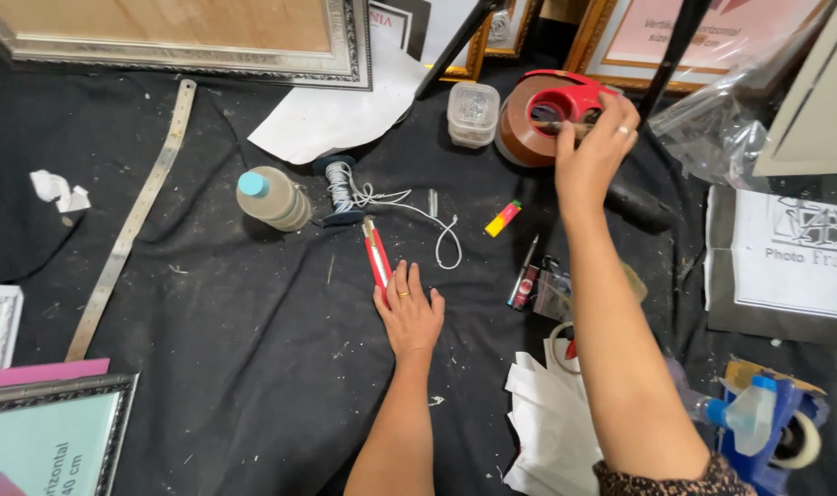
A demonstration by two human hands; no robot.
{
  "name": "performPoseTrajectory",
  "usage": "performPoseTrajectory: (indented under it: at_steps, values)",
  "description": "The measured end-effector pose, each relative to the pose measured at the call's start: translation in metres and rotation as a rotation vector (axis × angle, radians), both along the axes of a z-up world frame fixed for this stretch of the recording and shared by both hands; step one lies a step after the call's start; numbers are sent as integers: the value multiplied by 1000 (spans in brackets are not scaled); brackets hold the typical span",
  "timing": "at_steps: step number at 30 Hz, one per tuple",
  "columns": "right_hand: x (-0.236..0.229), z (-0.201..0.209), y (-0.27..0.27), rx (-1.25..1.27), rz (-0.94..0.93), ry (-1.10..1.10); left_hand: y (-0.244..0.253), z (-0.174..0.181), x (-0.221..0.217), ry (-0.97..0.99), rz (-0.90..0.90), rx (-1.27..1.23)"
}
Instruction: Organizing various art framing tools and materials on a workspace, including frames, tape, brushes, and a drill.
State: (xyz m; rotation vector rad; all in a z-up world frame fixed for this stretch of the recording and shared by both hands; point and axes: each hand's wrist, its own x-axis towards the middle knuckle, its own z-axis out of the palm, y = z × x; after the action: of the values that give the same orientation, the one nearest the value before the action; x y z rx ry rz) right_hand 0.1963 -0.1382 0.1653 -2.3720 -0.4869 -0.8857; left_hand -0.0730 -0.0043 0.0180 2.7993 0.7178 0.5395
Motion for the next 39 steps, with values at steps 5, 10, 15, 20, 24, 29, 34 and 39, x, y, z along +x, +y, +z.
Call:
performPoseTrajectory:
  at_steps: [5,10,15,20,24,29,34,39]
  values:
    - [-88,-48,100,-44,207,373,0,-31,3,-108,22,137]
    - [-146,-152,176,-261,411,905,1,-59,-5,-33,-93,30]
    - [-151,-181,189,-422,261,1067,5,-41,-5,-31,-146,-11]
    - [-139,-125,157,616,230,1413,1,-35,-3,-48,-140,48]
    - [-143,-123,113,1592,41,1932,1,-51,0,-141,-141,103]
    - [-174,-47,76,1429,297,1994,2,-47,1,-117,-111,86]
    - [-150,-78,38,719,214,1497,1,-28,6,-120,-33,189]
    - [-72,0,-9,328,143,615,1,-16,2,-95,-6,203]
